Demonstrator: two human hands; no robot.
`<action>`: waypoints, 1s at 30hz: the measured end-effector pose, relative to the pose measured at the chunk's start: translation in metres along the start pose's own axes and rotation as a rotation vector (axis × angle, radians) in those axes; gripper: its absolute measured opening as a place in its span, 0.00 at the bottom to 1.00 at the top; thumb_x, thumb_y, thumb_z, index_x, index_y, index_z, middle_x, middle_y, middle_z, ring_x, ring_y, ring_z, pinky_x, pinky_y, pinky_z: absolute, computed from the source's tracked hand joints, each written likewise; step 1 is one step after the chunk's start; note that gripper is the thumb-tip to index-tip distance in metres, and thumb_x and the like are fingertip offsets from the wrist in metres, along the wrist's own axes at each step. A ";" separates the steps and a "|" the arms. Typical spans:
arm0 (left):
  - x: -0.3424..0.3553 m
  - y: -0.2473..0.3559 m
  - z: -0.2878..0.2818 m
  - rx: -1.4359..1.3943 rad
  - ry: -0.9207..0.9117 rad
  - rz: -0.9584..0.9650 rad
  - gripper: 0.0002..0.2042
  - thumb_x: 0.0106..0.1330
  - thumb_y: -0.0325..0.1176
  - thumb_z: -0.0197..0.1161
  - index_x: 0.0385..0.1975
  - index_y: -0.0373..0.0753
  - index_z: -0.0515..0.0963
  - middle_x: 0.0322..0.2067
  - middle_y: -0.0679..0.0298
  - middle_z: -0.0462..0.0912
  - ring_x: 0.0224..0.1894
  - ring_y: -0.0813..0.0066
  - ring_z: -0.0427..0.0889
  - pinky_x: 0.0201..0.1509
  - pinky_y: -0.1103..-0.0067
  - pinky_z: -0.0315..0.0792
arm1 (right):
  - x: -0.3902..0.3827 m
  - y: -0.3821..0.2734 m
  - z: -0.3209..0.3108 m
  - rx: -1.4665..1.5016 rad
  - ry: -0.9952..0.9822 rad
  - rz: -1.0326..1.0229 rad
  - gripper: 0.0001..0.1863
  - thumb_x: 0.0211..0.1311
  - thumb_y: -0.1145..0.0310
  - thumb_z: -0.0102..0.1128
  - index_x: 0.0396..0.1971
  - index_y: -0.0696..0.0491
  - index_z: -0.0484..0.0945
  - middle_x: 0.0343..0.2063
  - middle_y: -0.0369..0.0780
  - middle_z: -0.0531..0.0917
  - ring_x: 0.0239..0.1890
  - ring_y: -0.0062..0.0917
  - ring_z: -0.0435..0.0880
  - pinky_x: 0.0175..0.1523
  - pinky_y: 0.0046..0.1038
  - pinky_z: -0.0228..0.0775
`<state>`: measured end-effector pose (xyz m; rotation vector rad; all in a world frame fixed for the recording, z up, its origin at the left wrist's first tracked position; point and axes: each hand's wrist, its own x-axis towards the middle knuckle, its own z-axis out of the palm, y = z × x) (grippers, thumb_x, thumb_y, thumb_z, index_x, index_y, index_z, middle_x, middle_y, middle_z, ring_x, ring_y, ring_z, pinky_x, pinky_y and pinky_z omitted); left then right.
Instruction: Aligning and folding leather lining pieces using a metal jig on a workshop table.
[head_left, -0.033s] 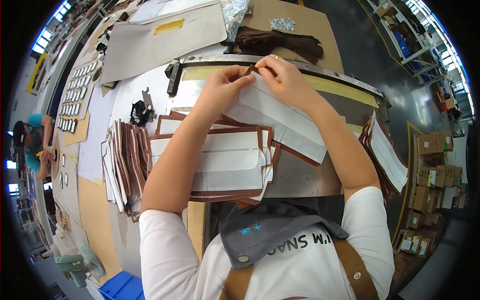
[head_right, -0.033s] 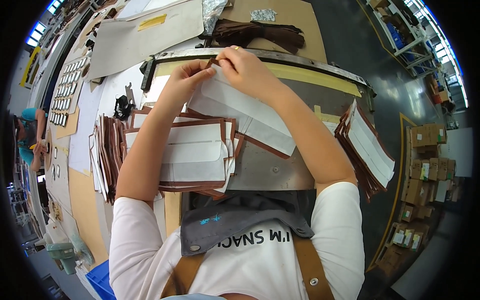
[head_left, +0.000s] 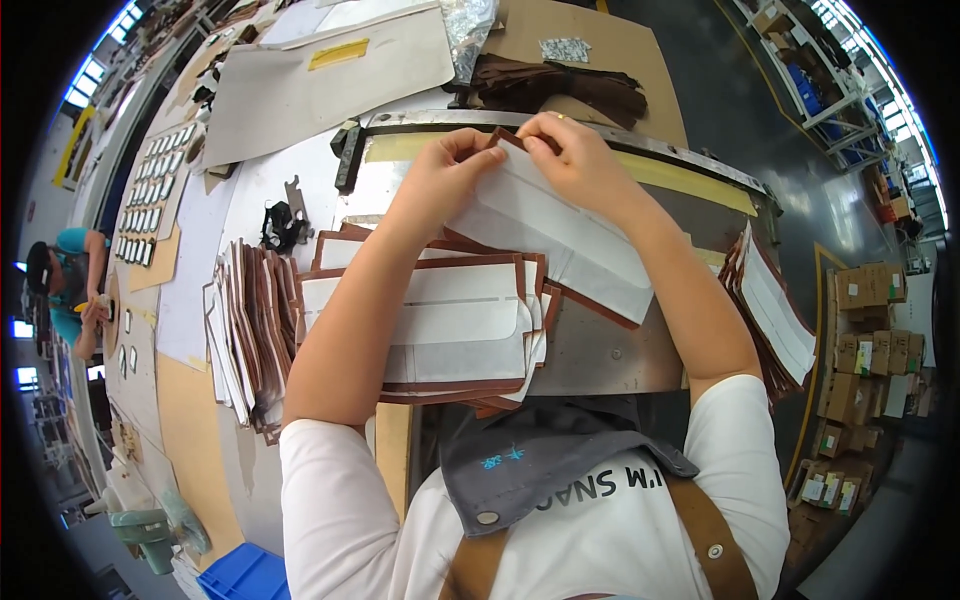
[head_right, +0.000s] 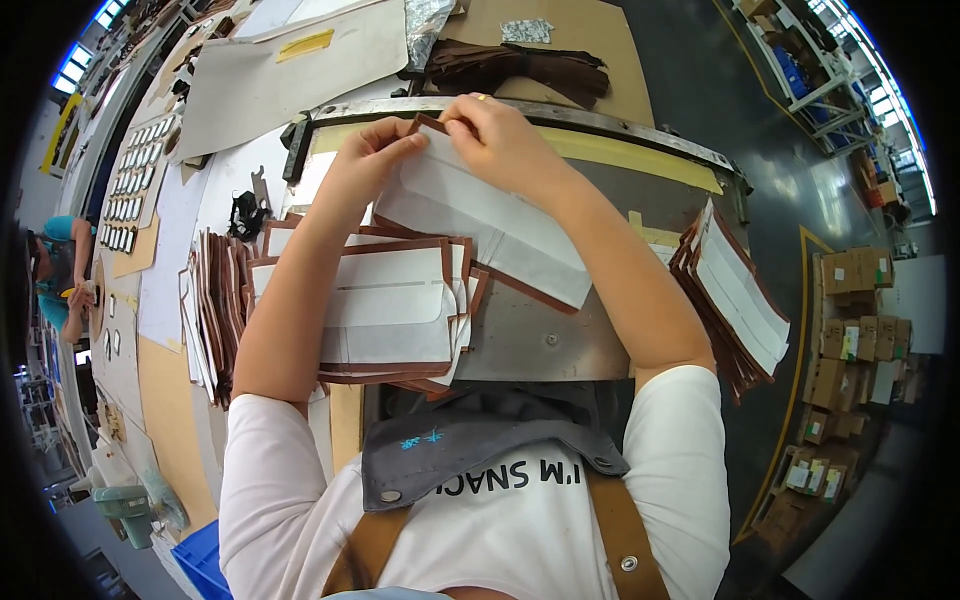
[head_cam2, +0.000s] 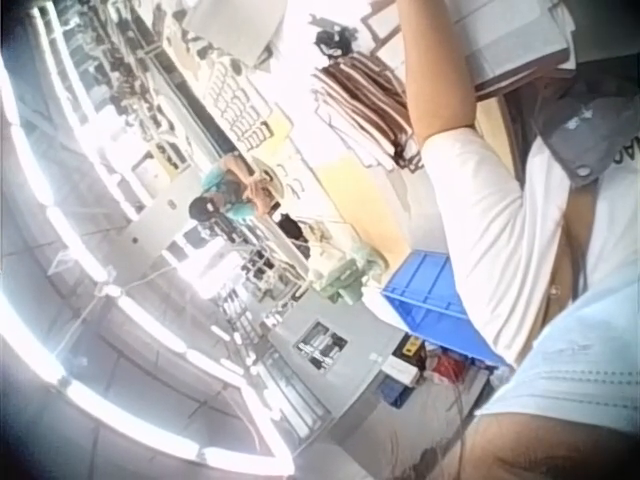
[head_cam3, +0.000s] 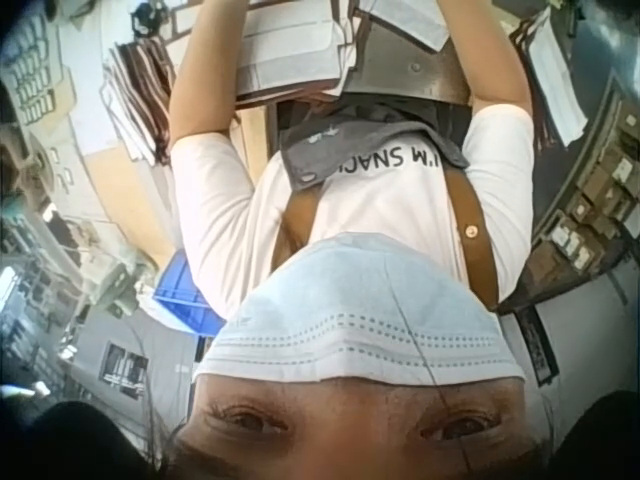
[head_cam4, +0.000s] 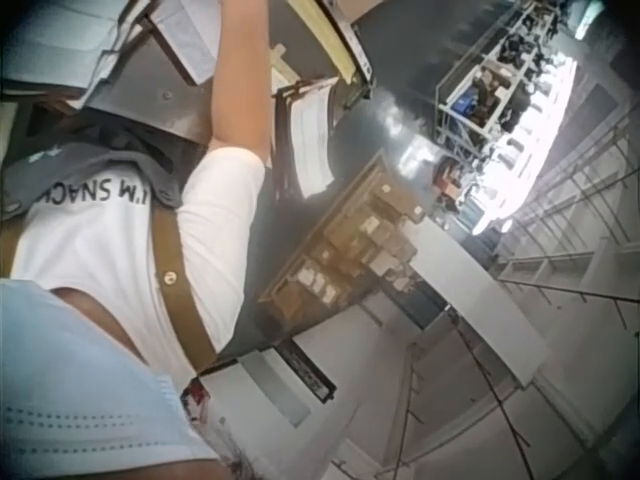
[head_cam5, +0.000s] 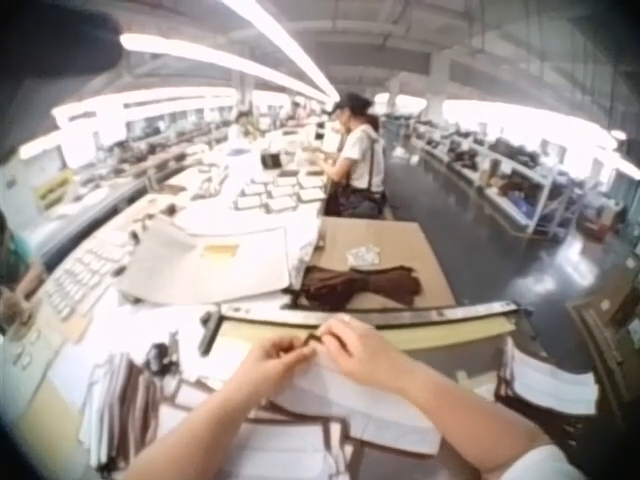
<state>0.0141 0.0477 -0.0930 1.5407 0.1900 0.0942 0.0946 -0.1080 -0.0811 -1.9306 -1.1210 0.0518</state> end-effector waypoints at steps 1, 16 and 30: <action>0.002 0.003 0.001 -0.010 0.021 -0.038 0.07 0.56 0.33 0.58 0.24 0.37 0.74 0.18 0.77 0.66 0.19 0.90 0.58 0.21 0.90 0.52 | -0.005 0.003 -0.008 -0.005 0.007 -0.001 0.06 0.56 0.71 0.47 0.28 0.59 0.69 0.23 0.38 0.71 0.23 0.20 0.66 0.28 0.21 0.59; 0.017 -0.015 -0.024 -0.399 0.236 -0.003 0.02 0.60 0.30 0.54 0.27 0.43 0.71 0.26 0.75 0.71 0.31 0.87 0.67 0.35 0.88 0.60 | -0.057 0.047 -0.065 0.459 0.282 0.411 0.10 0.51 0.70 0.57 0.34 0.57 0.71 0.28 0.32 0.73 0.31 0.14 0.69 0.39 0.17 0.62; 0.013 -0.007 -0.022 -0.281 0.275 -0.083 0.02 0.60 0.29 0.51 0.29 0.41 0.71 0.28 0.73 0.72 0.32 0.85 0.68 0.36 0.88 0.61 | -0.059 0.036 -0.063 0.415 0.331 0.381 0.09 0.53 0.73 0.56 0.33 0.56 0.69 0.26 0.29 0.72 0.29 0.10 0.69 0.34 0.13 0.62</action>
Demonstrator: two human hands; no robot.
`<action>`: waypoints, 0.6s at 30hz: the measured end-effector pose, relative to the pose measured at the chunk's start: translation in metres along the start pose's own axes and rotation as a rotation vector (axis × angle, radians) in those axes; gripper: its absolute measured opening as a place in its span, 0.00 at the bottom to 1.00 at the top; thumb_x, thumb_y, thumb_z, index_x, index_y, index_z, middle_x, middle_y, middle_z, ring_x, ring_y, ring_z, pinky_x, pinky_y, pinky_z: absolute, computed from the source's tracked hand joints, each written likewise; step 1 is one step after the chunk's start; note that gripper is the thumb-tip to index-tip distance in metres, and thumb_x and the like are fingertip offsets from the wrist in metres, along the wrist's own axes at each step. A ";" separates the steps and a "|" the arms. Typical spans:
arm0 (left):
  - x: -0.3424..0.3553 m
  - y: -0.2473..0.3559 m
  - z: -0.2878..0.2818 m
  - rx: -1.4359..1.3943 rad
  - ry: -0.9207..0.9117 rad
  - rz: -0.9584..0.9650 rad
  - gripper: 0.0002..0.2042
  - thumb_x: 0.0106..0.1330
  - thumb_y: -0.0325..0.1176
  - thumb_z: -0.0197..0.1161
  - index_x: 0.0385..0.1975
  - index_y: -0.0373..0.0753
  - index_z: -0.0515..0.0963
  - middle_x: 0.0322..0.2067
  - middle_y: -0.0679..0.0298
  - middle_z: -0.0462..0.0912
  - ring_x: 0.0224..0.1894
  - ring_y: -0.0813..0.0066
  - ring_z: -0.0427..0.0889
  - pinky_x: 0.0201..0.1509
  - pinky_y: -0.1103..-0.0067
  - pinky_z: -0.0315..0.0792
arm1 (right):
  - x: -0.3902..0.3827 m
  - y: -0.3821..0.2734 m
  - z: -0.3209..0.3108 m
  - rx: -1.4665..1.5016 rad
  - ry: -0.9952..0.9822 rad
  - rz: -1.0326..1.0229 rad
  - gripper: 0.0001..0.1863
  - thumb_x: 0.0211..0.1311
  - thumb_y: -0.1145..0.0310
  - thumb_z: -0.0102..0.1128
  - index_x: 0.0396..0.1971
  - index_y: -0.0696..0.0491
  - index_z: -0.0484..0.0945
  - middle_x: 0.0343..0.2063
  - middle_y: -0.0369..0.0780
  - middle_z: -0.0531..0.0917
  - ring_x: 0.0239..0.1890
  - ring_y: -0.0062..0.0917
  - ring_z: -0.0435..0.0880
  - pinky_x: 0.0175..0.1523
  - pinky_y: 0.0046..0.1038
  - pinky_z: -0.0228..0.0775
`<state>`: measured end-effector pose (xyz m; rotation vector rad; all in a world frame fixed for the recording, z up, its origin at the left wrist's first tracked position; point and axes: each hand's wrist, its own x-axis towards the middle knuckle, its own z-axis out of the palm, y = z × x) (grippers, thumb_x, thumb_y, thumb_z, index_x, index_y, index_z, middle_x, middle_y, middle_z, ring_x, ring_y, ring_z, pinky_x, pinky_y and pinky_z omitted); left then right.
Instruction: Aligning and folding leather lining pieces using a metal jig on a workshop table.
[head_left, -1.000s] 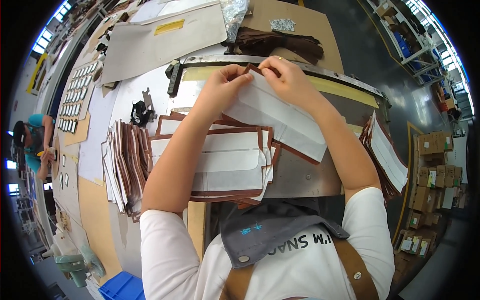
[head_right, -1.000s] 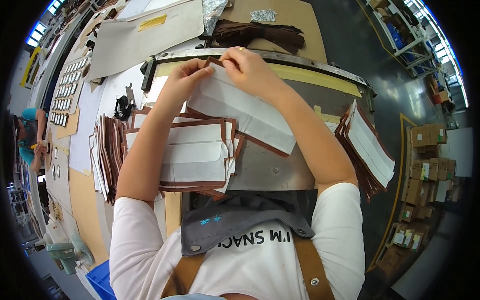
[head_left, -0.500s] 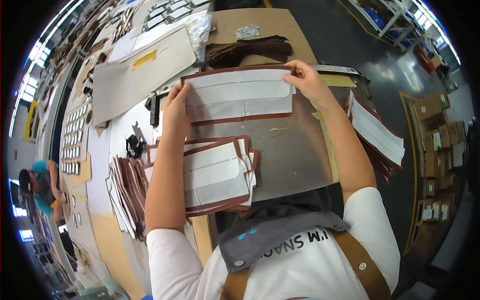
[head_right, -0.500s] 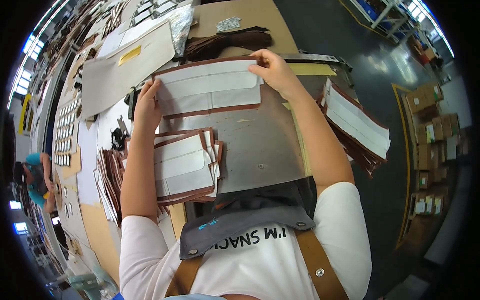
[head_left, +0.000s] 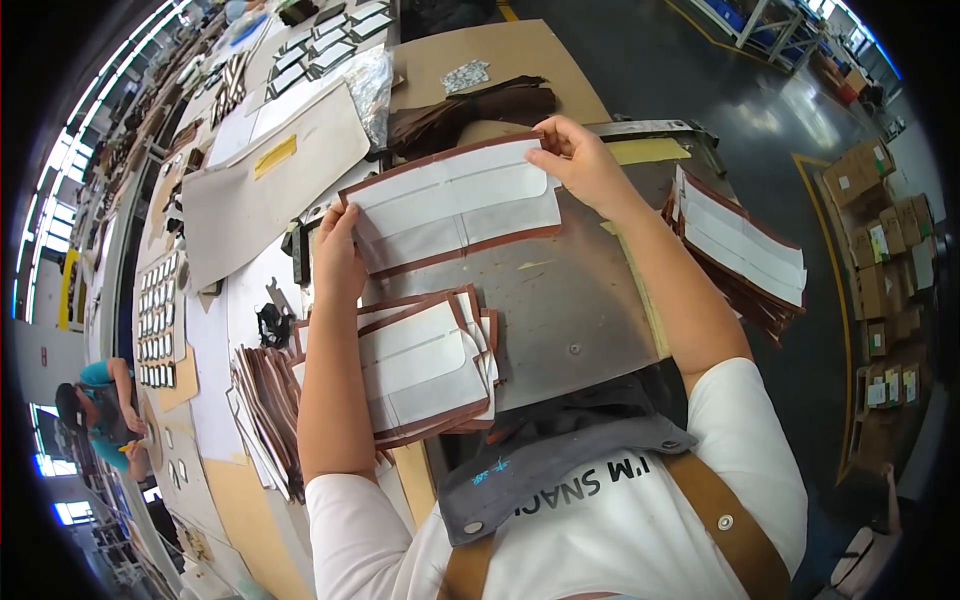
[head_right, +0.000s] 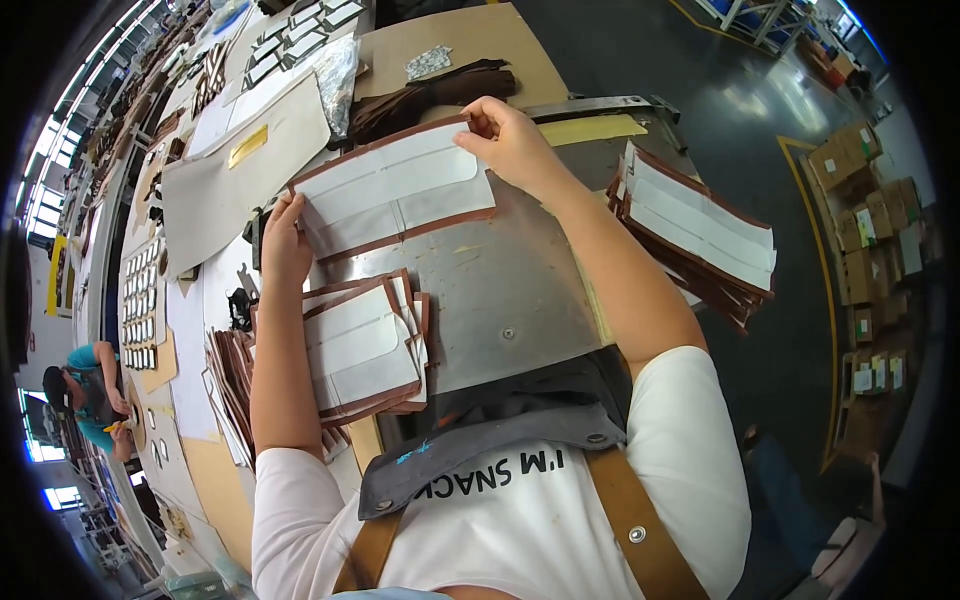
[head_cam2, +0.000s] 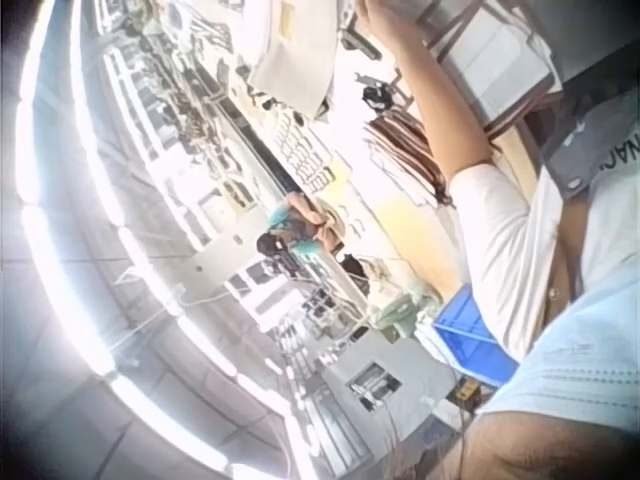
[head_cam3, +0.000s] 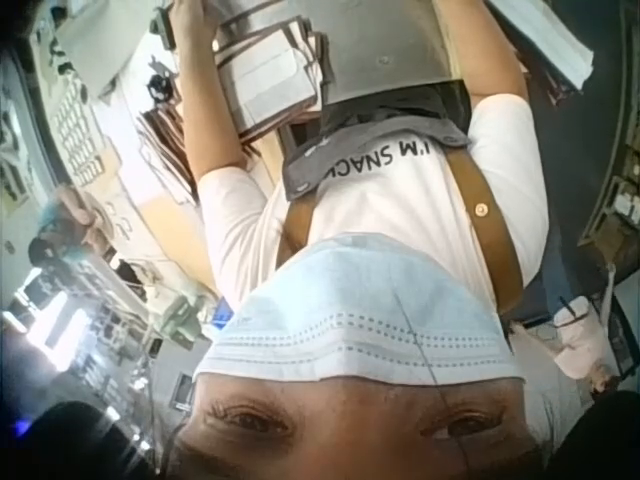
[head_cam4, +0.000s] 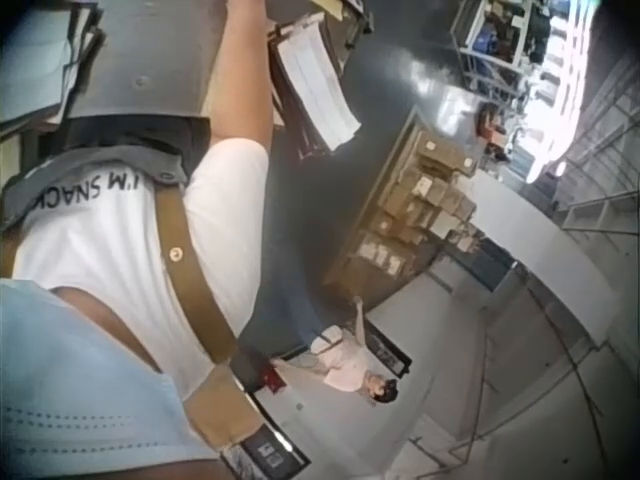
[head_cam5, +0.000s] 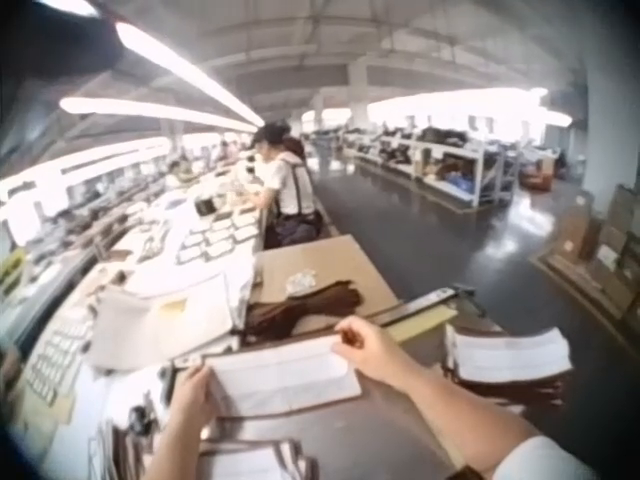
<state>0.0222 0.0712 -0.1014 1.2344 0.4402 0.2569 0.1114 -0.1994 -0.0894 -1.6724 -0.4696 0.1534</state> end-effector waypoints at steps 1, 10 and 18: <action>-0.001 0.001 0.002 -0.001 0.000 -0.001 0.02 0.60 0.29 0.51 0.29 0.41 0.71 0.28 0.73 0.72 0.32 0.85 0.68 0.36 0.88 0.61 | 0.001 0.000 -0.001 -0.001 0.000 0.000 0.09 0.53 0.73 0.56 0.33 0.56 0.69 0.26 0.29 0.72 0.29 0.10 0.69 0.34 0.13 0.62; -0.022 0.011 0.005 0.334 -0.852 -0.023 0.13 0.61 0.30 0.50 0.45 0.34 0.68 0.39 0.62 0.74 0.43 0.73 0.73 0.51 0.79 0.64 | 0.009 -0.068 -0.033 -0.208 0.255 -0.614 0.07 0.53 0.76 0.49 0.33 0.54 0.74 0.29 0.33 0.76 0.33 0.15 0.72 0.39 0.18 0.64; 0.009 0.002 -0.017 0.033 -0.134 0.277 0.09 0.62 0.31 0.50 0.37 0.35 0.70 0.28 0.66 0.73 0.28 0.82 0.70 0.38 0.85 0.66 | 0.054 -0.120 0.071 -0.756 -0.252 -0.943 0.07 0.50 0.67 0.50 0.28 0.45 0.77 0.29 0.35 0.78 0.36 0.26 0.76 0.41 0.30 0.67</action>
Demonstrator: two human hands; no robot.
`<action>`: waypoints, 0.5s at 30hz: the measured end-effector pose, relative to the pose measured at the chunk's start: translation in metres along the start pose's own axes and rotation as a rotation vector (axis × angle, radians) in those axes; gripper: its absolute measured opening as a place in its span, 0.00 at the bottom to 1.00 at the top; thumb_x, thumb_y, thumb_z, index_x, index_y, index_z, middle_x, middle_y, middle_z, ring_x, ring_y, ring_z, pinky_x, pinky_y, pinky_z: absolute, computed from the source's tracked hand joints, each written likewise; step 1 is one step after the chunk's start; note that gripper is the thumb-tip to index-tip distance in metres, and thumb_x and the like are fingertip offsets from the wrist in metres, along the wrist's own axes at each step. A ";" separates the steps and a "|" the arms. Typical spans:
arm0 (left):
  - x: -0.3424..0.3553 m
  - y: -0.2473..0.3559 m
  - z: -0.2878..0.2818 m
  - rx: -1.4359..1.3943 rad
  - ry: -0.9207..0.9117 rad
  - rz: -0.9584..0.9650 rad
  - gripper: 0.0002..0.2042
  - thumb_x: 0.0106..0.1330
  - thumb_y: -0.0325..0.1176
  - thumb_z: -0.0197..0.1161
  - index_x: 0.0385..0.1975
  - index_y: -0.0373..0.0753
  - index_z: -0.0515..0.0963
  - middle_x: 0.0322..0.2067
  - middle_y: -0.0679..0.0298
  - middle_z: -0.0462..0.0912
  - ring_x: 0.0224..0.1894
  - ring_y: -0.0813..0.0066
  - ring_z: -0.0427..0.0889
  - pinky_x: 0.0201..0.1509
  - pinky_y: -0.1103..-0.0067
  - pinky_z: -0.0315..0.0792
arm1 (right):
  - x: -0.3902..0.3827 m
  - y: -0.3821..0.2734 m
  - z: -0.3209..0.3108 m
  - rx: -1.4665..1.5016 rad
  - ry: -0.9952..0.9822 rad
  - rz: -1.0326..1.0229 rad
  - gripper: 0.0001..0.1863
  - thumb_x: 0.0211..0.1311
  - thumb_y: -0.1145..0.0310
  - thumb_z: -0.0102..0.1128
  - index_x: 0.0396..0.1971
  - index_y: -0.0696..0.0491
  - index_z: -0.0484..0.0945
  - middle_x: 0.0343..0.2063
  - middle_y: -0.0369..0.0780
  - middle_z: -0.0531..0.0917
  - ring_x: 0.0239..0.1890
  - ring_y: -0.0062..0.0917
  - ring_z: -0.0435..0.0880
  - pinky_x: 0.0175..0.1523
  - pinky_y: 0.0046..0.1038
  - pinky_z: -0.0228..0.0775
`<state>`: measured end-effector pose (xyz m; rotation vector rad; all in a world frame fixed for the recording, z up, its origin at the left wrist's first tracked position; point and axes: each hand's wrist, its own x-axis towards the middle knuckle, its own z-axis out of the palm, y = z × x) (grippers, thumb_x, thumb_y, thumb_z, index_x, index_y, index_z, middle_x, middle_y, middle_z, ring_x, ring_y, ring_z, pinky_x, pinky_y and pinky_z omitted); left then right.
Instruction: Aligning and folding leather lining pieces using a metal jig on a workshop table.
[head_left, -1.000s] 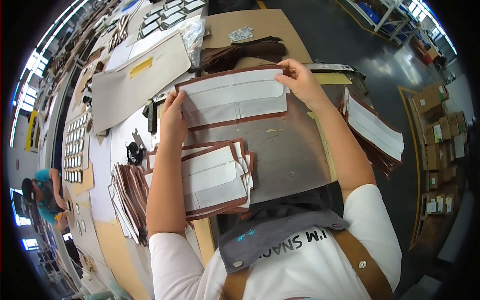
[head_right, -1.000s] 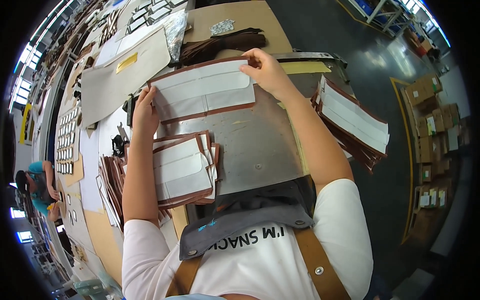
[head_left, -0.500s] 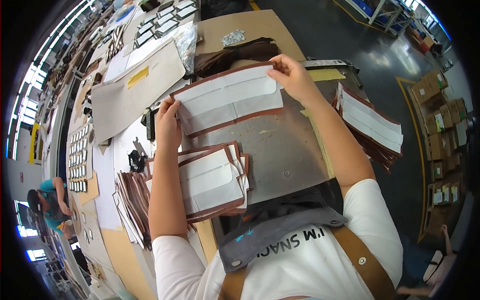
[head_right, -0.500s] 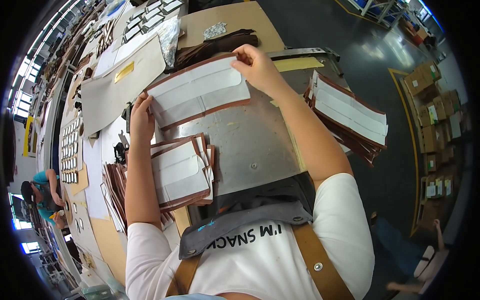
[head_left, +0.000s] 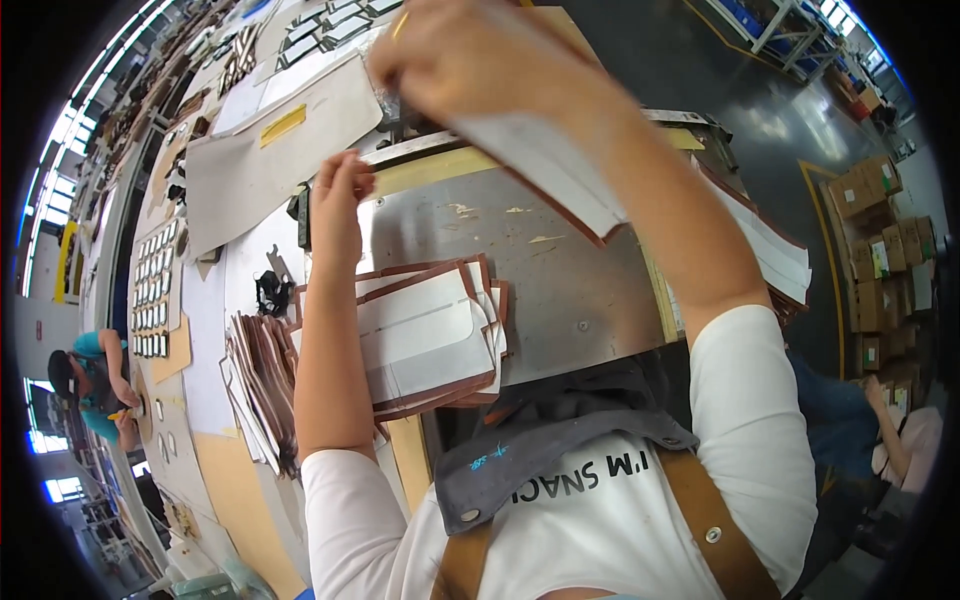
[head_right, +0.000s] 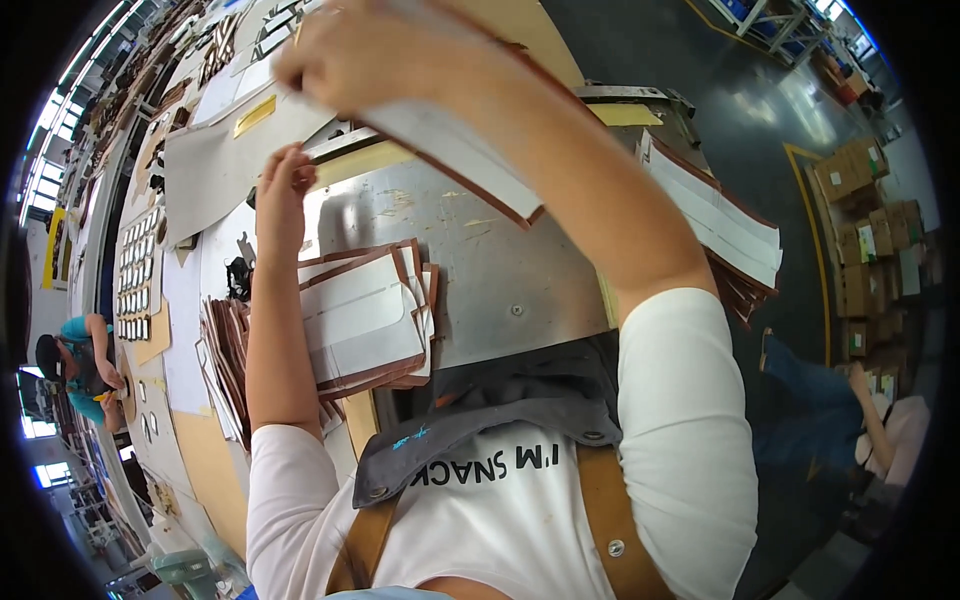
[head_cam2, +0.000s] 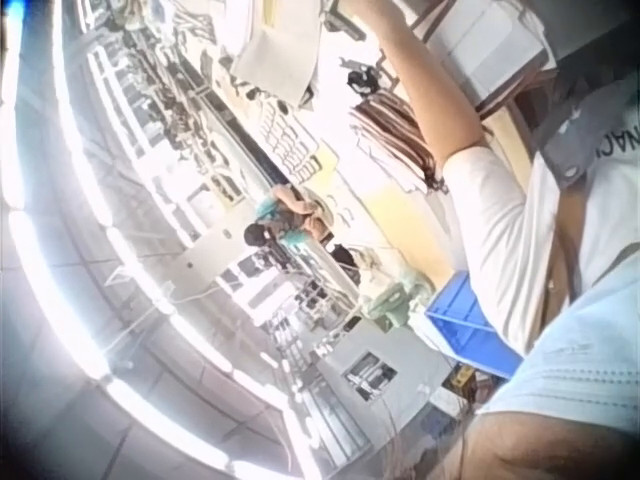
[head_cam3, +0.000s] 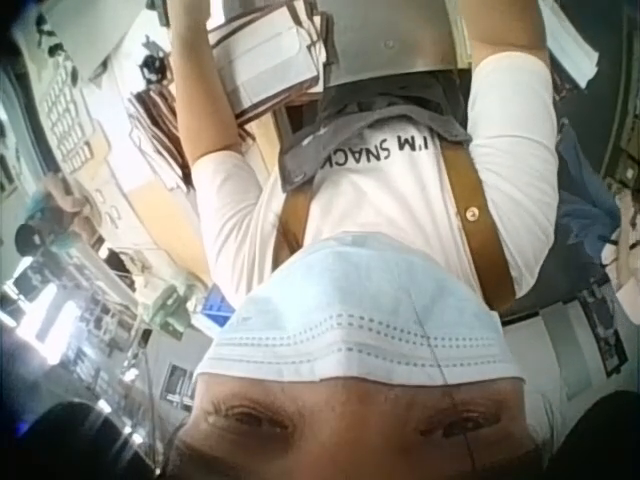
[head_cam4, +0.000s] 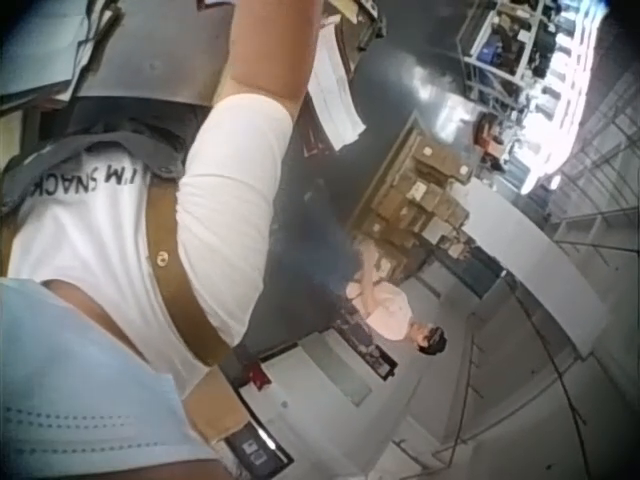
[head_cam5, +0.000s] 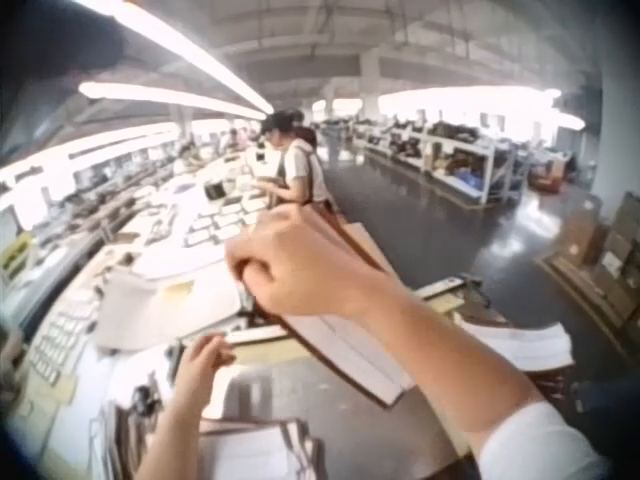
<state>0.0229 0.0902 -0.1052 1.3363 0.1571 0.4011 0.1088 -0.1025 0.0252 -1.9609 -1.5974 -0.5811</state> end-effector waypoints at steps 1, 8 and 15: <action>-0.001 0.004 0.005 0.098 0.221 0.029 0.07 0.61 0.31 0.50 0.34 0.35 0.70 0.24 0.68 0.70 0.25 0.84 0.67 0.34 0.86 0.65 | -0.003 -0.004 0.023 -0.183 -0.117 -0.109 0.09 0.49 0.70 0.48 0.30 0.44 0.77 0.31 0.36 0.79 0.39 0.27 0.75 0.44 0.34 0.66; -0.012 0.006 0.022 1.196 -0.292 0.439 0.09 0.60 0.34 0.51 0.37 0.42 0.72 0.38 0.61 0.75 0.43 0.66 0.73 0.49 0.71 0.63 | -0.091 0.006 0.029 0.072 -0.309 0.410 0.11 0.55 0.72 0.47 0.37 0.57 0.74 0.34 0.44 0.78 0.38 0.38 0.75 0.43 0.31 0.66; -0.038 0.003 0.028 1.613 -0.423 0.241 0.19 0.62 0.44 0.45 0.52 0.49 0.64 0.56 0.61 0.62 0.56 0.56 0.62 0.59 0.65 0.54 | -0.155 -0.009 0.032 -0.171 -0.372 0.493 0.16 0.58 0.66 0.46 0.44 0.57 0.70 0.47 0.43 0.72 0.50 0.34 0.69 0.52 0.28 0.62</action>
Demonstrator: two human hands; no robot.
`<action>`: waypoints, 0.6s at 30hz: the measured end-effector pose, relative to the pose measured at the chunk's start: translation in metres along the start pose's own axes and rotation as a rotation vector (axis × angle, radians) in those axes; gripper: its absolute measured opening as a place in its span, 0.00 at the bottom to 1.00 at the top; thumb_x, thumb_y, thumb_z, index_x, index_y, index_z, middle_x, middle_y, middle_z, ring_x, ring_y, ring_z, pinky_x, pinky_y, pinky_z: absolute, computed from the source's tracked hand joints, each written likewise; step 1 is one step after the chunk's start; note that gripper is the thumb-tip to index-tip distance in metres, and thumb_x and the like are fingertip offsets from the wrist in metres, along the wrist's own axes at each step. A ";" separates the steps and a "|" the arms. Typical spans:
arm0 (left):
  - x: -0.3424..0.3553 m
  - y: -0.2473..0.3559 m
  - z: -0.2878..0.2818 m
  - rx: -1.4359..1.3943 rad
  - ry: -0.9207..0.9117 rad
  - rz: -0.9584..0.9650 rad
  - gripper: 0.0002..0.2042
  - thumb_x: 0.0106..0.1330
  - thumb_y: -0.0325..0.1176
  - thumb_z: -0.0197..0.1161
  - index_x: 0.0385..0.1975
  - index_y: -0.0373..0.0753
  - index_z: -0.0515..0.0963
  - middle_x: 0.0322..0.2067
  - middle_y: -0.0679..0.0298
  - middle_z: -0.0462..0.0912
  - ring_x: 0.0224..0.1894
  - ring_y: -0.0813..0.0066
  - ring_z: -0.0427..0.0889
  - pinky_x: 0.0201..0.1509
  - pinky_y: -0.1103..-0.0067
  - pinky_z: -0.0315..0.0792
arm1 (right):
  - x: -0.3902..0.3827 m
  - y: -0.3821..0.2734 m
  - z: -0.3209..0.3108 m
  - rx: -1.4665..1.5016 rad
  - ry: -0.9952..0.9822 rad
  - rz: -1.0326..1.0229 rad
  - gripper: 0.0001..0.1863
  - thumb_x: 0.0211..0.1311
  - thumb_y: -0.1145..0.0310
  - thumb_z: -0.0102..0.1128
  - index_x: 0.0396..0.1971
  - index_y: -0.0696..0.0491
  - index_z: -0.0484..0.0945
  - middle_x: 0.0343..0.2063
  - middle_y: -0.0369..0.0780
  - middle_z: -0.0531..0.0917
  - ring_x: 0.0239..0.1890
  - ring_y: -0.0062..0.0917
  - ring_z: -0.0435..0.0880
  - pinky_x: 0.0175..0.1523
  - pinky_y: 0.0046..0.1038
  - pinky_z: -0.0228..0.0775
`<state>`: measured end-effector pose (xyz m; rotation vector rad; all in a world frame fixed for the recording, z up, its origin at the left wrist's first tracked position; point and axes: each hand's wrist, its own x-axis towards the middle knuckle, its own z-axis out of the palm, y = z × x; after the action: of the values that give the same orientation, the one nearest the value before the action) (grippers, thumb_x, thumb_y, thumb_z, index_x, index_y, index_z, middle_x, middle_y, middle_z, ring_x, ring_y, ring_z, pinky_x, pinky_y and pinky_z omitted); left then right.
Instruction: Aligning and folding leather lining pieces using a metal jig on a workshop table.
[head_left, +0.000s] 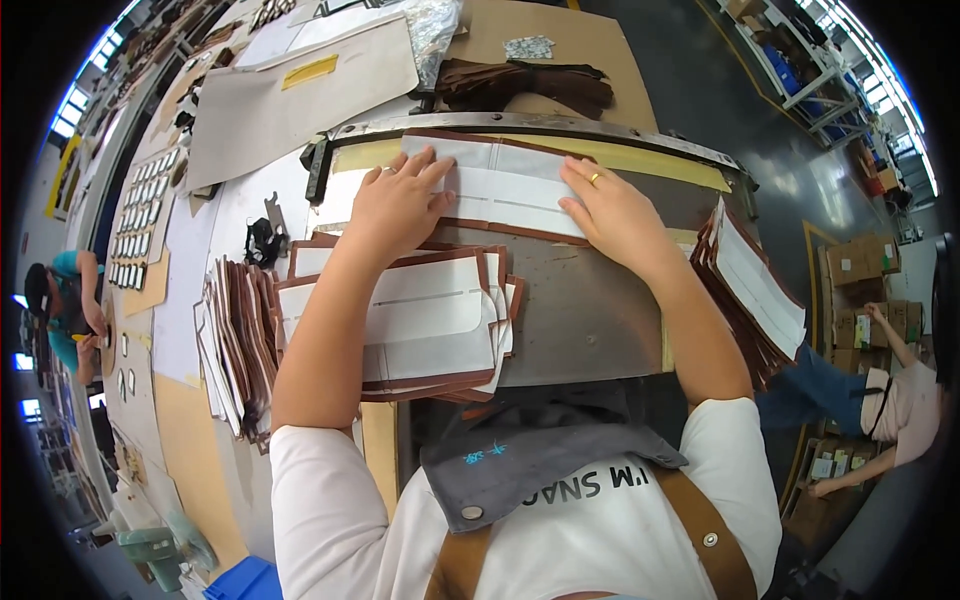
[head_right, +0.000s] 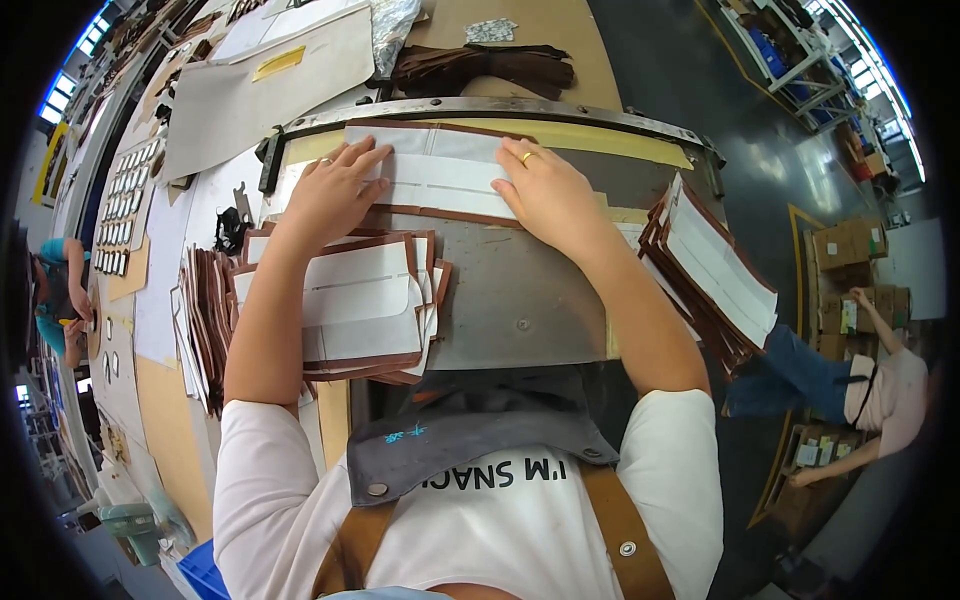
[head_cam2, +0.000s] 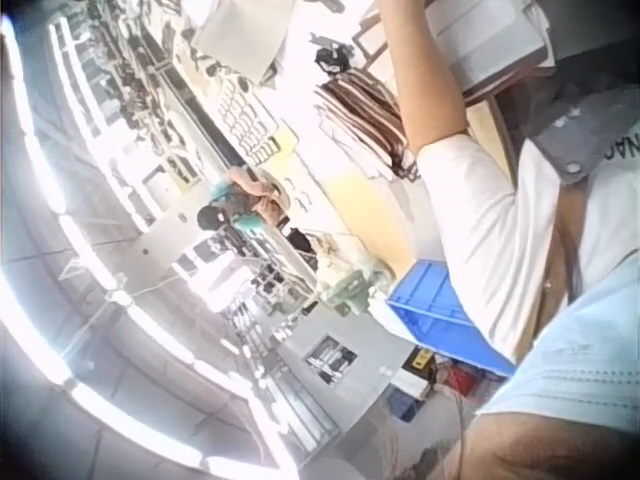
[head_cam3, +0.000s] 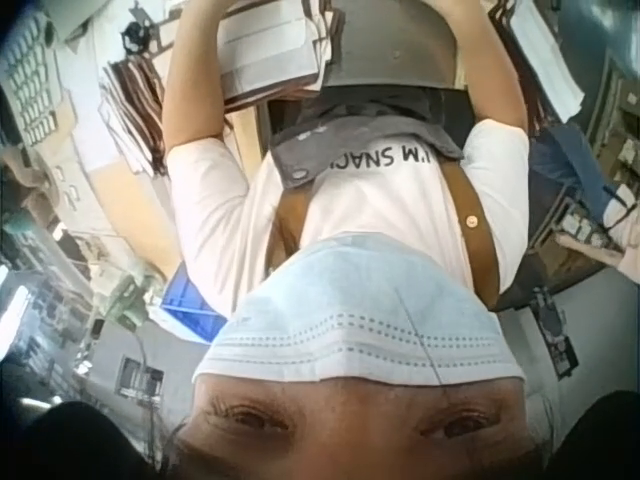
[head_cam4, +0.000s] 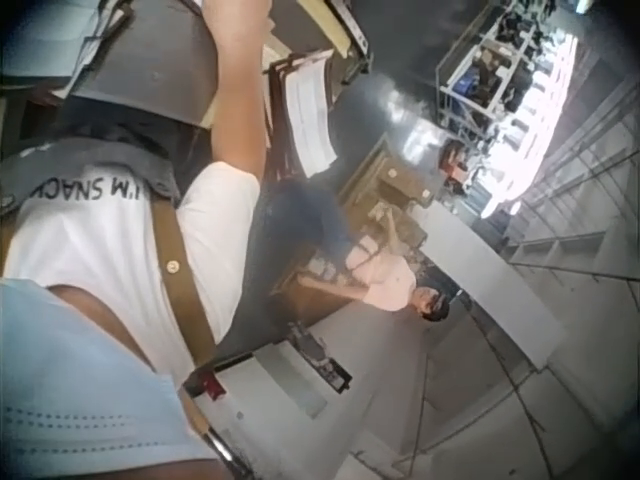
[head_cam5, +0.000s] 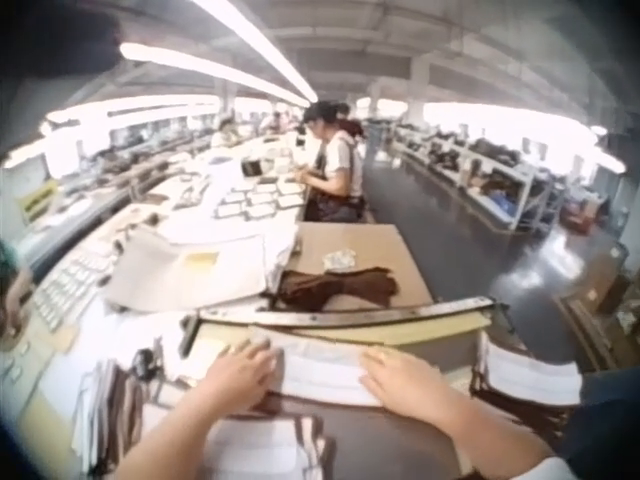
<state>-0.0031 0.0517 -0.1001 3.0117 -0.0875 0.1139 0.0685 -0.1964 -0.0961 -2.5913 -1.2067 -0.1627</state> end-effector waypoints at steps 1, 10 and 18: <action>0.001 0.005 -0.004 0.001 -0.002 0.001 0.19 0.62 0.44 0.45 0.52 0.49 0.64 0.56 0.61 0.62 0.56 0.56 0.62 0.59 0.65 0.54 | -0.001 0.004 0.006 -0.064 0.047 0.005 0.18 0.59 0.64 0.46 0.47 0.56 0.69 0.50 0.42 0.70 0.53 0.33 0.67 0.55 0.28 0.60; 0.004 0.016 0.018 0.026 0.035 0.014 0.23 0.63 0.51 0.39 0.56 0.50 0.59 0.60 0.58 0.54 0.62 0.56 0.50 0.63 0.65 0.47 | -0.004 0.028 0.012 -0.146 0.016 0.086 0.21 0.63 0.60 0.37 0.53 0.52 0.63 0.56 0.40 0.64 0.59 0.33 0.59 0.61 0.34 0.50; 0.010 0.015 0.016 0.041 0.020 0.005 0.23 0.64 0.51 0.39 0.58 0.52 0.57 0.60 0.59 0.52 0.63 0.58 0.49 0.63 0.66 0.46 | 0.003 0.030 0.017 -0.182 0.165 0.042 0.18 0.60 0.64 0.44 0.49 0.53 0.67 0.51 0.41 0.68 0.55 0.33 0.65 0.59 0.34 0.53</action>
<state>0.0072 0.0342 -0.1128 3.0505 -0.0920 0.1477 0.0932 -0.2072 -0.1179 -2.6913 -1.1244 -0.4892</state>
